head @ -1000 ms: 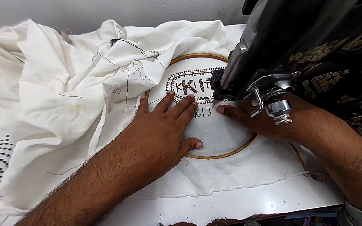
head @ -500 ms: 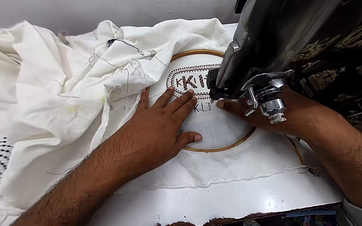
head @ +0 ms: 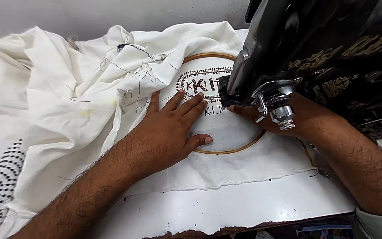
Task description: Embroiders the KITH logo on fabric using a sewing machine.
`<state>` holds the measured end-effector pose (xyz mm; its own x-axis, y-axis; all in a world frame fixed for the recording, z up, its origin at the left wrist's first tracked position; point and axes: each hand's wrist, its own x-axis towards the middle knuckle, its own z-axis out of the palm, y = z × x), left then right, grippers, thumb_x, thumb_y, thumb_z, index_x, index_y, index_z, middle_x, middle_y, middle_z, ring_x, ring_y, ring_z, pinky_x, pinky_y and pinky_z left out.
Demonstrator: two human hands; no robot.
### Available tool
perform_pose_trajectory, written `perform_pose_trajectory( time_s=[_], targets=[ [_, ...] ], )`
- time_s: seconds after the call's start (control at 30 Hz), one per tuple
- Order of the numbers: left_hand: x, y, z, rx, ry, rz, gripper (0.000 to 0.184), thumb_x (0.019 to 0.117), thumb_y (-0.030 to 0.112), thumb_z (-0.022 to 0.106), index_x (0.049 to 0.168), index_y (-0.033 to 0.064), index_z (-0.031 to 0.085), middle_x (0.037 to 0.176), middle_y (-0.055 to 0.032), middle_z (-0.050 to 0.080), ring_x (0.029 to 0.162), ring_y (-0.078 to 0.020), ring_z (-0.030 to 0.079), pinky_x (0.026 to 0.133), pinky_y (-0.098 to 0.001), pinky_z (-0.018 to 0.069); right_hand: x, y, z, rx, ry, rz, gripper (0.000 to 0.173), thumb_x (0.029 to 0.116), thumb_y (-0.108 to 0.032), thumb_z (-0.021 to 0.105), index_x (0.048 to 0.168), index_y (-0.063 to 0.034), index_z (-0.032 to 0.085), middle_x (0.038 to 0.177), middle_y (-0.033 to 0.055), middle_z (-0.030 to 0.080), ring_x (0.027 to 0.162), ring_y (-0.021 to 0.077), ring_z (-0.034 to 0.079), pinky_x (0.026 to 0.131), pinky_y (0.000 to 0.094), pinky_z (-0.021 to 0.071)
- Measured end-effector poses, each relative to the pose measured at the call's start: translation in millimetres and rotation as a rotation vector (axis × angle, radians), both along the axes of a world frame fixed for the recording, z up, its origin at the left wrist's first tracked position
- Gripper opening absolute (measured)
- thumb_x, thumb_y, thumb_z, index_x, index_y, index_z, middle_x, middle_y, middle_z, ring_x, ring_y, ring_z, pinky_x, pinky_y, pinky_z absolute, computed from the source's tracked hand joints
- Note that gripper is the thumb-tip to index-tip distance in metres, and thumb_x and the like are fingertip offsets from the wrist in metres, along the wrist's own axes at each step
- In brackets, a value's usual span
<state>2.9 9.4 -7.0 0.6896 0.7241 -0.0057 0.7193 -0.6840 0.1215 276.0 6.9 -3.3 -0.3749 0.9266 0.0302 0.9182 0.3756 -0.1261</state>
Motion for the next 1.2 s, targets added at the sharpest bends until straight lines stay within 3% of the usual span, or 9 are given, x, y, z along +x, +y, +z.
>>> perform_pose_trajectory(
  time_s=[0.23, 0.5, 0.7, 0.77, 0.83, 0.9, 0.97, 1.03, 1.2],
  targets=[
    [0.8, -1.5, 0.5, -0.008, 0.001, 0.010, 0.077, 0.1014, 0.069, 0.031, 0.158, 0.0184, 0.044, 0.165, -0.0008, 0.038, 0.154, -0.0327, 0.031, 0.118, -0.0754, 0.0135, 0.0, 0.6, 0.9, -0.017, -0.018, -0.002, 0.047, 0.1047, -0.041, 0.051, 0.127, -0.0044, 0.069, 0.134, 0.0219, 0.064, 0.136, 0.0421, 0.052, 0.115, 0.0583, 0.0345],
    [0.2, -2.8, 0.8, -0.003, 0.002, 0.000, 0.077, 0.1013, 0.069, 0.032, 0.157, 0.0180, 0.045, 0.165, -0.0012, 0.039, 0.154, -0.0337, 0.032, 0.118, -0.0757, 0.0148, -3.3, -1.5, 6.7, -0.113, -0.041, -0.072, 0.054, 0.1053, -0.047, 0.049, 0.135, -0.0056, 0.066, 0.143, 0.0222, 0.058, 0.144, 0.0417, 0.043, 0.121, 0.0567, 0.0279],
    [-0.2, -1.3, 1.8, -0.009, -0.001, -0.002, 0.076, 0.1011, 0.069, 0.034, 0.157, 0.0189, 0.045, 0.165, -0.0004, 0.039, 0.154, -0.0332, 0.032, 0.117, -0.0766, 0.0157, 0.7, 0.4, 2.7, -0.058, -0.007, -0.032, 0.050, 0.1033, -0.048, 0.052, 0.124, -0.0065, 0.071, 0.128, 0.0212, 0.066, 0.133, 0.0397, 0.054, 0.115, 0.0570, 0.0353],
    [-0.7, 1.7, 2.0, 0.003, -0.034, -0.015, 0.070, 0.1020, 0.065, 0.037, 0.153, 0.0186, 0.050, 0.162, -0.0004, 0.044, 0.151, -0.0331, 0.036, 0.117, -0.0733, 0.0205, -0.3, -1.6, 10.0, -0.047, 0.061, -0.071, 0.042, 0.0999, -0.043, 0.063, 0.103, -0.0026, 0.073, 0.104, 0.0192, 0.070, 0.111, 0.0369, 0.064, 0.097, 0.0555, 0.0477],
    [-0.5, 7.9, -1.0, 0.024, -0.117, -0.027, 0.063, 0.1031, 0.059, 0.043, 0.147, 0.0153, 0.057, 0.155, -0.0024, 0.052, 0.146, -0.0331, 0.044, 0.114, -0.0693, 0.0278, -5.3, -11.2, 24.9, -0.014, 0.169, -0.162, 0.031, 0.0942, -0.022, 0.069, 0.086, 0.0077, 0.068, 0.085, 0.0262, 0.067, 0.087, 0.0434, 0.067, 0.074, 0.0597, 0.0498],
    [0.2, 14.8, -6.9, 0.043, -0.179, -0.006, 0.062, 0.1032, 0.057, 0.043, 0.146, 0.0139, 0.058, 0.151, -0.0037, 0.055, 0.142, -0.0306, 0.048, 0.113, -0.0648, 0.0325, -10.4, -14.5, 38.3, 0.003, 0.219, -0.289, 0.025, 0.0978, -0.009, 0.066, 0.098, 0.0160, 0.065, 0.098, 0.0364, 0.064, 0.096, 0.0515, 0.063, 0.081, 0.0660, 0.0455],
    [0.7, 18.4, -10.8, 0.057, -0.204, 0.014, 0.062, 0.1031, 0.056, 0.043, 0.146, 0.0139, 0.058, 0.153, -0.0039, 0.054, 0.142, -0.0283, 0.047, 0.114, -0.0611, 0.0329, -5.1, -10.9, 33.3, 0.157, 0.259, -0.276, 0.026, 0.0989, -0.011, 0.063, 0.105, 0.0129, 0.067, 0.106, 0.0355, 0.065, 0.104, 0.0502, 0.063, 0.086, 0.0662, 0.0451],
    [0.3, 19.7, -12.0, 0.063, -0.203, 0.019, 0.061, 0.1030, 0.055, 0.044, 0.145, 0.0135, 0.059, 0.153, -0.0044, 0.054, 0.142, -0.0284, 0.047, 0.113, -0.0609, 0.0337, -1.4, -8.3, 27.2, 0.252, 0.285, -0.240, 0.027, 0.0975, -0.014, 0.061, 0.105, 0.0113, 0.066, 0.105, 0.0344, 0.066, 0.104, 0.0489, 0.064, 0.085, 0.0657, 0.0460],
    [-3.1, 16.3, -5.5, 0.023, -0.129, 0.055, 0.059, 0.1035, 0.054, 0.047, 0.144, 0.0140, 0.059, 0.155, -0.0034, 0.051, 0.145, -0.0286, 0.044, 0.114, -0.0632, 0.0325, -14.4, -16.6, 31.4, 0.106, 0.201, -0.349, 0.020, 0.0936, 0.001, 0.066, 0.102, 0.0191, 0.063, 0.106, 0.0401, 0.063, 0.104, 0.0536, 0.061, 0.088, 0.0654, 0.0442]
  ],
)
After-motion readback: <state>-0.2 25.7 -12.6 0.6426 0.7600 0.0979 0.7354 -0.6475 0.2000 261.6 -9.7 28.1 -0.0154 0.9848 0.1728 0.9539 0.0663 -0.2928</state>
